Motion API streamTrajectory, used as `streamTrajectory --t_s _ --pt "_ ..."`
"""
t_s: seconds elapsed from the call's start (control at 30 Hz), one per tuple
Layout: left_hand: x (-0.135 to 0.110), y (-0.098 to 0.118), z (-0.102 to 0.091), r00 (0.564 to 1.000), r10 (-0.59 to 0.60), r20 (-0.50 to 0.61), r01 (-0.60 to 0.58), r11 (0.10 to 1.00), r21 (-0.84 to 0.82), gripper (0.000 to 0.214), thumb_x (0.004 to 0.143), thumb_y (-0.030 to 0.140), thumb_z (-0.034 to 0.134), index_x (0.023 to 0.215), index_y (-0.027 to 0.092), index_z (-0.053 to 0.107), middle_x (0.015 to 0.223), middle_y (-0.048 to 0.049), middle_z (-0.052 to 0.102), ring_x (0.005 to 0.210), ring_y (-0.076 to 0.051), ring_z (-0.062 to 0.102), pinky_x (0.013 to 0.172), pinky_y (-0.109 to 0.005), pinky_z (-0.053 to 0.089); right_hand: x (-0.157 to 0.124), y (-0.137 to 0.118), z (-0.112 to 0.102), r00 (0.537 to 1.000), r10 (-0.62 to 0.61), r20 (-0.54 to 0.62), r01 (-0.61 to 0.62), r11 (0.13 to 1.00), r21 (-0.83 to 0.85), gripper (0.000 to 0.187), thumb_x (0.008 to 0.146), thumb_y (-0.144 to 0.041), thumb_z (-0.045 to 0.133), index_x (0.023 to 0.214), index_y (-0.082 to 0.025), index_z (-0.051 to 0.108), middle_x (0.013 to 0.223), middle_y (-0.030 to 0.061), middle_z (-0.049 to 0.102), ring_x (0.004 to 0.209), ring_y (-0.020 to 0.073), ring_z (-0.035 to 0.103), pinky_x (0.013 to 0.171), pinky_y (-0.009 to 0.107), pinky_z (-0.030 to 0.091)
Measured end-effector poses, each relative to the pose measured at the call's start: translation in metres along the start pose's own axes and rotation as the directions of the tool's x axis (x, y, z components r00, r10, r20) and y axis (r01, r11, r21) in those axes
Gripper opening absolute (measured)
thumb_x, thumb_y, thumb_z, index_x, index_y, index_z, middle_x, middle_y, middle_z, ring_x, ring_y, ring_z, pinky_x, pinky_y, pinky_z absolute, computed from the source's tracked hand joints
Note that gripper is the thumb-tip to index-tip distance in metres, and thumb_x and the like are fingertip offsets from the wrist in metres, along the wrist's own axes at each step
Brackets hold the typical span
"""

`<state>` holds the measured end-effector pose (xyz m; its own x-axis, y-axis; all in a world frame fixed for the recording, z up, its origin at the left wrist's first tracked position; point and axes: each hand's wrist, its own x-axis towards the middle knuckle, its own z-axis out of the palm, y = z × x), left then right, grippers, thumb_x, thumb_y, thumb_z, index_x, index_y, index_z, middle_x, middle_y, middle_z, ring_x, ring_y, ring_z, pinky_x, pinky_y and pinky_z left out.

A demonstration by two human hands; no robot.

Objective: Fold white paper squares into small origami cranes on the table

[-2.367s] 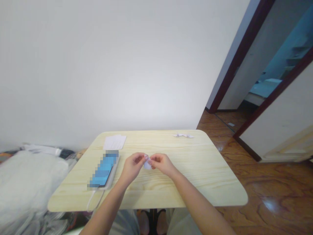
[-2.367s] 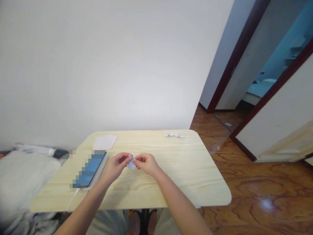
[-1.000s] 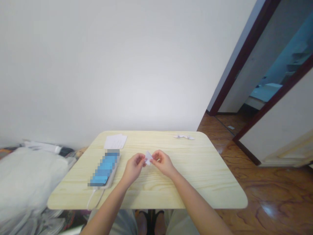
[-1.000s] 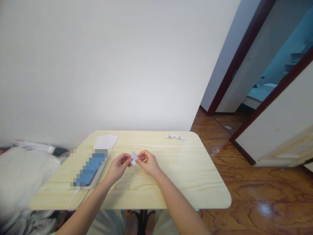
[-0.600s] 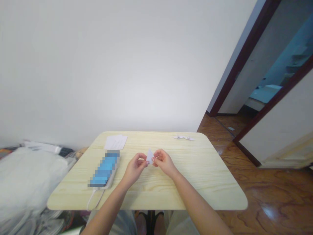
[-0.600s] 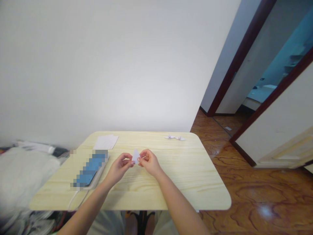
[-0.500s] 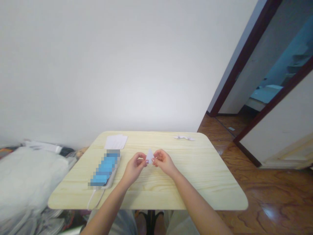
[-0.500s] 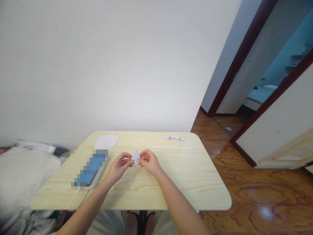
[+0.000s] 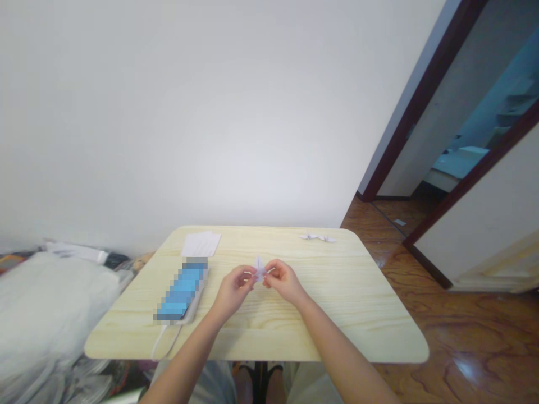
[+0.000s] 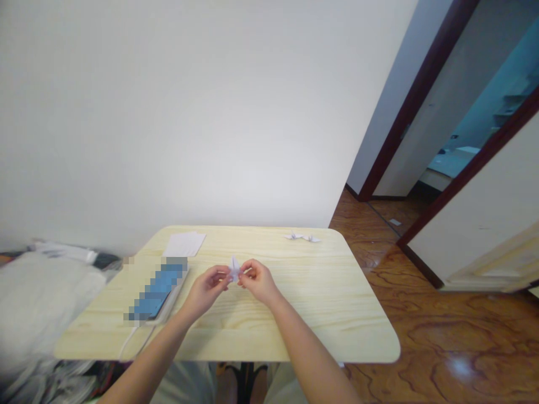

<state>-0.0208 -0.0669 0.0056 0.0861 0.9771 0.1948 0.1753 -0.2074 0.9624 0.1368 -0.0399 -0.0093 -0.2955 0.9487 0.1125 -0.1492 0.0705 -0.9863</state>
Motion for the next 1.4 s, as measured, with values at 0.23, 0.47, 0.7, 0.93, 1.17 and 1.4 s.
streamTrajectory --t_s 0.23,0.47,0.7,0.93,1.17,1.4 --pt "0.0001 0.0033 -0.0041 0.997 -0.08 -0.003 0.08 0.994 -0.074 0.02 0.072 0.029 0.056 0.083 0.015 0.065 0.077 -0.0046 0.066 0.065 -0.014 0.061 0.059 -0.025 0.05 0.0005 0.0019 -0.002 0.992 -0.126 0.018 0.127 0.99 -0.057 0.007 0.062 -0.012 0.055 0.063 -0.018 0.058 0.068 -0.0009 0.057 0.06 0.0104 0.055 0.053 0.022 0.045" --pt "0.0014 0.0015 -0.0045 0.992 -0.114 -0.054 0.111 0.992 -0.06 0.024 0.06 0.025 0.068 0.081 0.014 0.065 0.065 -0.0032 0.067 0.06 -0.015 0.061 0.058 -0.025 0.049 0.0009 0.0023 -0.0018 0.991 -0.134 0.019 0.135 0.991 -0.011 0.007 0.066 -0.019 0.061 0.072 -0.019 0.058 0.073 0.0005 0.059 0.07 0.0129 0.057 0.065 0.026 0.048" --pt "0.001 0.0008 -0.0034 0.995 -0.096 -0.027 0.094 0.993 -0.07 0.023 0.061 0.028 0.068 0.079 0.014 0.062 0.076 -0.0059 0.069 0.069 -0.018 0.064 0.066 -0.029 0.051 0.0011 0.0002 0.0023 0.995 0.045 0.083 -0.053 0.994 0.097 0.031 0.06 -0.035 0.07 0.081 -0.017 0.056 0.071 0.0002 0.062 0.06 0.0104 0.057 0.057 0.024 0.046" --pt "0.0 0.0014 0.0013 0.995 -0.086 -0.059 0.078 0.988 -0.132 0.024 0.063 0.031 0.069 0.072 0.015 0.053 0.062 0.001 0.061 0.058 -0.013 0.06 0.055 -0.023 0.048 -0.0008 -0.0038 0.0029 0.998 0.061 0.025 -0.061 0.998 0.005 0.031 0.057 -0.042 0.071 0.064 -0.016 0.055 0.058 -0.0025 0.058 0.05 0.0083 0.052 0.049 0.021 0.041" --pt "-0.0002 0.0004 0.0041 0.992 -0.104 -0.07 0.096 0.99 -0.104 0.027 0.061 0.03 0.069 0.069 0.016 0.047 0.057 0.0045 0.053 0.05 -0.009 0.054 0.046 -0.019 0.04 0.0002 0.0005 -0.0003 0.997 0.072 0.033 -0.069 0.993 -0.095 0.029 0.06 -0.041 0.069 0.061 -0.015 0.055 0.054 -0.0034 0.055 0.048 0.0073 0.047 0.047 0.02 0.036" --pt "0.0026 -0.0037 -0.0022 0.986 0.049 -0.16 -0.01 0.972 0.236 0.018 0.066 0.031 0.065 0.076 0.017 0.058 0.068 -0.0015 0.063 0.062 -0.014 0.058 0.055 -0.024 0.041 -0.0008 -0.0043 -0.0046 0.994 -0.113 -0.006 0.104 0.929 -0.356 0.015 0.067 -0.03 0.066 0.073 -0.017 0.063 0.071 0.0013 0.061 0.063 0.0124 0.054 0.058 0.023 0.042"
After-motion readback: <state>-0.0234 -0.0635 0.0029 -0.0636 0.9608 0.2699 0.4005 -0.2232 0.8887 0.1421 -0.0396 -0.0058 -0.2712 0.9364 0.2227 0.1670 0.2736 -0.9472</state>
